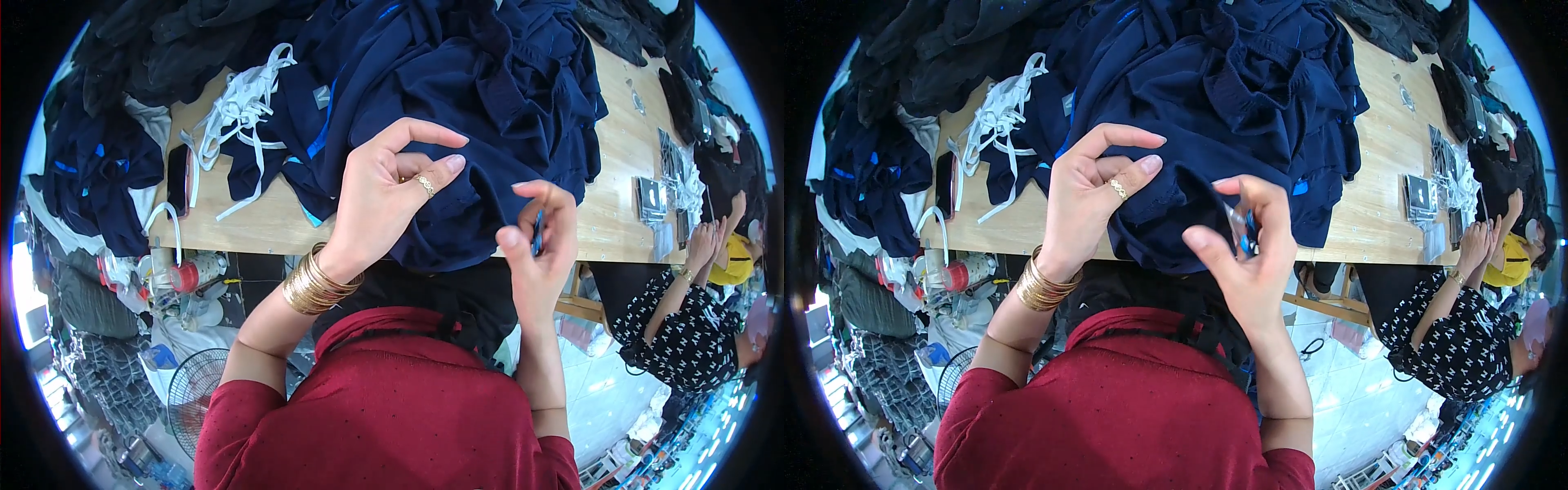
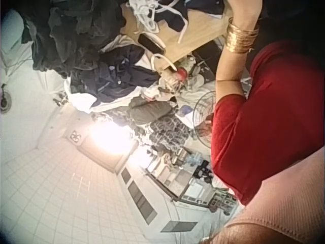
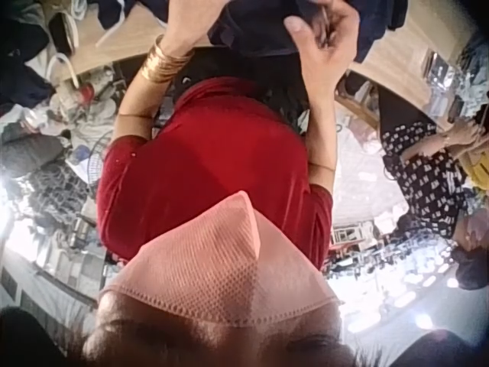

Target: Trimming loose threads from blue athletic garments using specialized snips.

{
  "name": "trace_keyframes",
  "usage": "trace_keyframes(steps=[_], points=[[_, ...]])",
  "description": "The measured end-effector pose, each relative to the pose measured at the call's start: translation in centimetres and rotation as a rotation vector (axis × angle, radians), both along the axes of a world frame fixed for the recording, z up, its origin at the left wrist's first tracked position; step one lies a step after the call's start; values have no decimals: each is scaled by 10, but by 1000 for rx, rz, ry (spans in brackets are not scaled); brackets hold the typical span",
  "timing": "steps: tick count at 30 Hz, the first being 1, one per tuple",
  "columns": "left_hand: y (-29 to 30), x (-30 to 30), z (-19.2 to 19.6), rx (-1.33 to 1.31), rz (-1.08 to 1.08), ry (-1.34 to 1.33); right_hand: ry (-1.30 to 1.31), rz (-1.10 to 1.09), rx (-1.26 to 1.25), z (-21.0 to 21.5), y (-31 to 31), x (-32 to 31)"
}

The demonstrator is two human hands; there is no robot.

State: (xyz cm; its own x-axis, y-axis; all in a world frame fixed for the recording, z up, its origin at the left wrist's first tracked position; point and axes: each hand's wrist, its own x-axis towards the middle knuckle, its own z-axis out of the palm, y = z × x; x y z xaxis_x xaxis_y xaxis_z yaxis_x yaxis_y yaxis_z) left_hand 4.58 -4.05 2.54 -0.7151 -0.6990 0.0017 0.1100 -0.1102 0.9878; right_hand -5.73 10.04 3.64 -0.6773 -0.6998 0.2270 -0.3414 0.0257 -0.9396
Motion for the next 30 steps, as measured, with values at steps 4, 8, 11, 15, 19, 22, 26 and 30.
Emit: trace_keyframes(steps=[4,8,11,15,19,22,26,30], points=[[-4,-1,-4,39,-24,13,96,604,43,4,4,-6],[-4,-1,-6,88,-30,36,-136,113,44,8,-9,9],[-4,0,-4,100,-88,57,-215,204,198,-3,-20,-14],[-3,6,-6,-43,-92,26,-244,130,169,-1,-23,-19],[-10,17,-17,14,-242,-48,-287,55,104,4,-29,-25],[-11,17,-11,35,-295,-67,-95,95,62,5,-35,-23],[-15,15,-7,-63,-372,-120,50,103,164,5,-36,-24],[-13,13,-2,135,-358,-70,230,-85,43,-2,-34,-21]])
